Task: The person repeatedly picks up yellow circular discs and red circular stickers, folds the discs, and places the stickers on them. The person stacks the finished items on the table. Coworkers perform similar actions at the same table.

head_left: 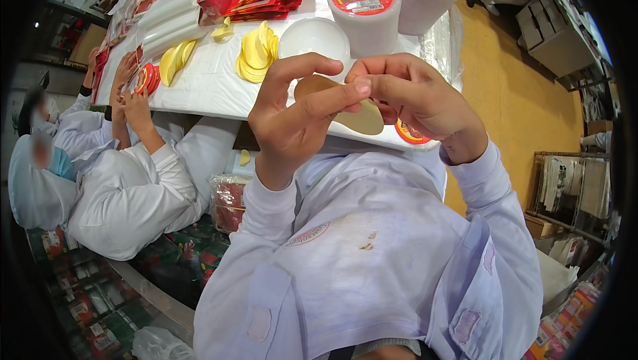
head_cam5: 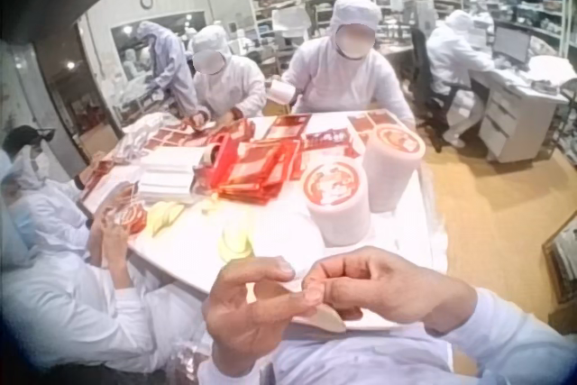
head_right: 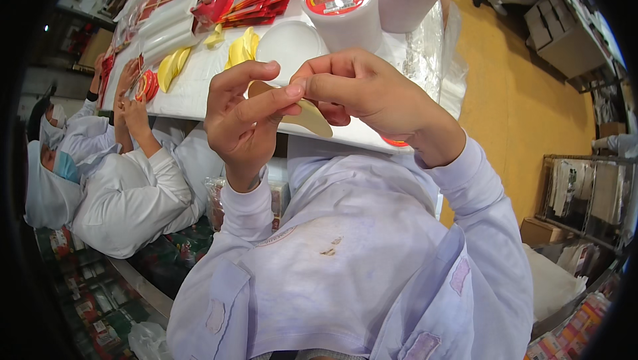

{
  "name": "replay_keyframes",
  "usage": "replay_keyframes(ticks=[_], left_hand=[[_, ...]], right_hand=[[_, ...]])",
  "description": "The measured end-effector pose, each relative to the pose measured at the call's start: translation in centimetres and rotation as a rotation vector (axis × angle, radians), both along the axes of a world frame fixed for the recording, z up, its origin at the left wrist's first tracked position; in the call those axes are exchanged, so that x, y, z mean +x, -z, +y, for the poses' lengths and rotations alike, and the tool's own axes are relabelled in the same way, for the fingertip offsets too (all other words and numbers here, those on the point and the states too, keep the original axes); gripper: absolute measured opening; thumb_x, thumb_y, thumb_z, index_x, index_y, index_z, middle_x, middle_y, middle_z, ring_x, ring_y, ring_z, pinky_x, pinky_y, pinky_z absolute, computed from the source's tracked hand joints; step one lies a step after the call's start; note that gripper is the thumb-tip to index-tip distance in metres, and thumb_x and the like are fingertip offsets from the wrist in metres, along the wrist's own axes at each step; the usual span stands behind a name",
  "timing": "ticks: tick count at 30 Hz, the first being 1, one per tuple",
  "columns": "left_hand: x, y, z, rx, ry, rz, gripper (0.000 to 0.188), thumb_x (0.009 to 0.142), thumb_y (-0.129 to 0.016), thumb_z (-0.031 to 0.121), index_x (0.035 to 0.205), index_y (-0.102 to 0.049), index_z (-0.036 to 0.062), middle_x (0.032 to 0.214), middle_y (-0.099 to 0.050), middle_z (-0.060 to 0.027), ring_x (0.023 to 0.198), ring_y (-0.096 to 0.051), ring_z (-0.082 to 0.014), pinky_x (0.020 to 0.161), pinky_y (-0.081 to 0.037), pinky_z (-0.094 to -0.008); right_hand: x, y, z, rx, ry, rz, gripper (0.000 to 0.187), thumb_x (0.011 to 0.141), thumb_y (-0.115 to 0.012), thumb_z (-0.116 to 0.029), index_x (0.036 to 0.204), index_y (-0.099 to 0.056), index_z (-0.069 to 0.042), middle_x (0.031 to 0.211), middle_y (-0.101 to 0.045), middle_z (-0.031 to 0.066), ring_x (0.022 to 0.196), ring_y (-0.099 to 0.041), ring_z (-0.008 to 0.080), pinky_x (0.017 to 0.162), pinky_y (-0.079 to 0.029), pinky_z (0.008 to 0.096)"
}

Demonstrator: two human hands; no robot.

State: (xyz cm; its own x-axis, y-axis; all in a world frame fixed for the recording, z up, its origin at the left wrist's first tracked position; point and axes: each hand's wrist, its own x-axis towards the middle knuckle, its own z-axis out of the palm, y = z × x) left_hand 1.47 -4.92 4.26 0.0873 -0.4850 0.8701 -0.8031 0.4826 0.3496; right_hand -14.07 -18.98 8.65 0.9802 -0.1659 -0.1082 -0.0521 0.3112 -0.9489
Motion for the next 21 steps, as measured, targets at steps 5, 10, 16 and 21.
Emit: replay_keyframes(ticks=[5, 10, 16, 21], left_hand=[[-0.1, 0.9, 0.4, -0.166, -0.242, -0.113, 0.025, 0.079, -0.082, 0.003, 0.1, -0.076, 0.0131, 0.104, -0.067, -0.0051, 0.093, -0.067, -0.0244, 0.088, -0.055, -0.0408], [-1.0, 3.0, 0.3, -0.162, -0.304, 0.278, 0.016, 0.088, -0.078, 0.002, 0.102, -0.072, 0.0082, 0.095, -0.069, -0.0046, 0.087, -0.066, -0.0228, 0.088, -0.052, -0.0369], [0.8, 4.7, -0.2, -0.235, -0.355, 0.621, 0.012, 0.094, -0.074, 0.005, 0.103, -0.068, -0.0008, 0.094, -0.069, -0.0058, 0.089, -0.063, -0.0144, 0.085, -0.05, -0.0282], [13.5, 7.4, -1.6, -0.181, -0.761, 0.793, 0.018, 0.094, -0.071, 0.017, 0.101, -0.071, 0.0008, 0.089, -0.073, -0.0063, 0.076, -0.065, -0.0153, 0.071, -0.052, -0.0311]], right_hand=[[0.5, 1.3, 0.1, 0.2, -0.009, 0.063, 0.028, 0.101, -0.063, -0.031, 0.1, -0.07, -0.004, 0.078, -0.06, -0.0028, 0.066, -0.048, 0.0054, 0.06, -0.04, 0.0239], [2.5, 2.7, 2.3, -0.083, 0.2, -0.323, 0.031, 0.103, -0.064, -0.028, 0.122, -0.068, -0.004, 0.125, -0.067, 0.0043, 0.093, -0.062, 0.0093, 0.082, -0.05, 0.0261], [5.5, 5.2, -0.2, -0.718, 0.478, -0.461, 0.017, 0.093, -0.075, -0.013, 0.107, -0.075, -0.004, 0.102, -0.075, 0.0051, 0.087, -0.068, 0.0106, 0.077, -0.054, 0.0275], [9.0, 3.7, -3.3, -0.93, 0.837, -0.257, 0.013, 0.09, -0.076, -0.015, 0.096, -0.072, -0.004, 0.079, -0.075, 0.0078, 0.068, -0.07, 0.0133, 0.062, -0.054, 0.0287]])
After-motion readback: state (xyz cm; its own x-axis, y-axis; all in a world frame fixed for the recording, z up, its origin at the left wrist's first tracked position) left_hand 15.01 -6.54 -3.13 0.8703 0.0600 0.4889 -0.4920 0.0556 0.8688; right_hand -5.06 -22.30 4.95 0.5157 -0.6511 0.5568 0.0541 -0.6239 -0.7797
